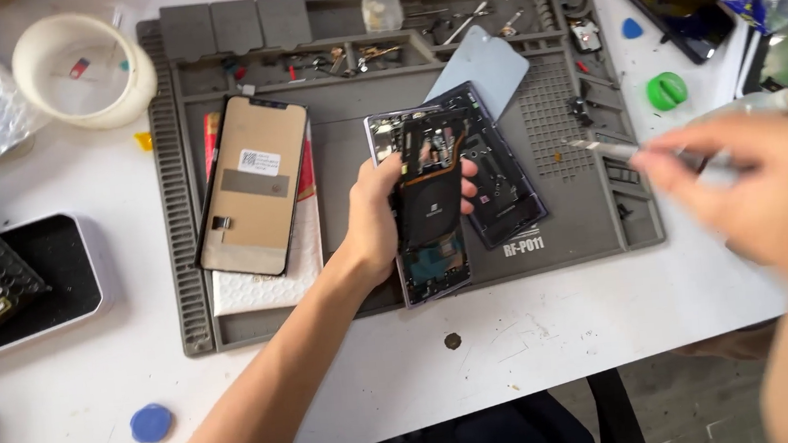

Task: Disassembling the internal components of a smartphone using a screwdriver and a prying tool on a repair mat.

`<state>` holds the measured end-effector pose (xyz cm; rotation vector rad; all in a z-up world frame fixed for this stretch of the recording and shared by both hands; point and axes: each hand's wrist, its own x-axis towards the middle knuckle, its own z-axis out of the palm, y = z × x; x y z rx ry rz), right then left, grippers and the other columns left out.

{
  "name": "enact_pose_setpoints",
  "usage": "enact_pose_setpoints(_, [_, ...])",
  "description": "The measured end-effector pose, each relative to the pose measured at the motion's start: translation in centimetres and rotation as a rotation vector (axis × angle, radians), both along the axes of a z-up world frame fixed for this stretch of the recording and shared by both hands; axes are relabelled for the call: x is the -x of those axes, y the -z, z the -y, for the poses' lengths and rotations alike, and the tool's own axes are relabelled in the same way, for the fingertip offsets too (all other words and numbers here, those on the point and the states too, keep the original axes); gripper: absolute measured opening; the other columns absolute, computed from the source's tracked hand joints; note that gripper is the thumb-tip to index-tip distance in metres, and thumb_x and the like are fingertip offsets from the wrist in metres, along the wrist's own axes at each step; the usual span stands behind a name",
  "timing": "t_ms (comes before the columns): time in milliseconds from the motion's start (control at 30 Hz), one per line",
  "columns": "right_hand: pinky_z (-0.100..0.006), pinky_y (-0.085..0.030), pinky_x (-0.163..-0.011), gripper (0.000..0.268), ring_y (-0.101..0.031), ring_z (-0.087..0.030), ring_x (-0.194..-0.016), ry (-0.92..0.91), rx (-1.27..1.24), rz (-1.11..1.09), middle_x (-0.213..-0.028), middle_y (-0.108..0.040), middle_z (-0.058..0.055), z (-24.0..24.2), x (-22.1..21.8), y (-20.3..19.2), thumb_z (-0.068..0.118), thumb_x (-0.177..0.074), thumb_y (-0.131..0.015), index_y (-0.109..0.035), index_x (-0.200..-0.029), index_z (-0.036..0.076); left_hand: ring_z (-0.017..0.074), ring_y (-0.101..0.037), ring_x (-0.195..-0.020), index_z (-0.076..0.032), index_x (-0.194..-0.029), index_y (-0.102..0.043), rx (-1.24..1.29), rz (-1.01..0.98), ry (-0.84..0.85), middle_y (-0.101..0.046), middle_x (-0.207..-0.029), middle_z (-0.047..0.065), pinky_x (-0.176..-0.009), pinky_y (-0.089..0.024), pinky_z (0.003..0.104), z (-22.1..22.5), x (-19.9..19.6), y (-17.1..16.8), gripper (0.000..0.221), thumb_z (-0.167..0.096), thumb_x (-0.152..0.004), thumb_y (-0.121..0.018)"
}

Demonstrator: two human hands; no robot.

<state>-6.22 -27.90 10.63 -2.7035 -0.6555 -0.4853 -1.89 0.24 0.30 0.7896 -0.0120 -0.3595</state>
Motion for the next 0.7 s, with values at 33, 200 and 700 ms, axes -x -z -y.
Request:
enact_pose_setpoints(33, [-0.029,-0.046,-0.057,0.007,-0.062,-0.015,-0.065,-0.008,0.001,-0.003,-0.092,-0.077,-0.011,-2.6,0.9,0.2,-0.006,-0.098,-0.084,-0.082,-0.099,0.001,0.0313,-0.071,-0.081,0.015,-0.112,-0.065,0.001,-0.003,-0.008,-0.072,-0.099,0.028,-0.072,-0.064,0.043,0.0,0.2,0.1,0.053,-0.028,-0.092,-0.042])
enact_pose_setpoints(200, [-0.028,-0.052,-0.061,0.015,-0.064,-0.019,-0.062,-0.217,-0.171,0.098,-0.076,-0.071,-0.008,-10.9,3.3,1.6,0.005,-0.083,-0.089,-0.076,-0.089,0.001,0.0314,-0.071,-0.082,0.014,-0.110,-0.067,0.007,-0.013,-0.015,-0.073,-0.099,0.026,-0.075,-0.064,0.045,0.1,0.0,0.3,0.052,-0.030,-0.094,-0.043])
enact_pose_setpoints(700, [-0.027,-0.033,-0.047,0.022,-0.056,-0.013,-0.060,-0.327,0.376,0.241,-0.080,-0.059,0.006,-13.1,1.9,-1.8,0.013,-0.101,-0.083,-0.072,-0.085,0.024,0.0299,-0.070,-0.075,0.011,-0.110,-0.064,0.046,-0.099,-0.036,-0.073,-0.093,0.025,-0.070,-0.063,0.042,-0.1,-0.1,0.5,0.044,-0.026,-0.093,-0.046])
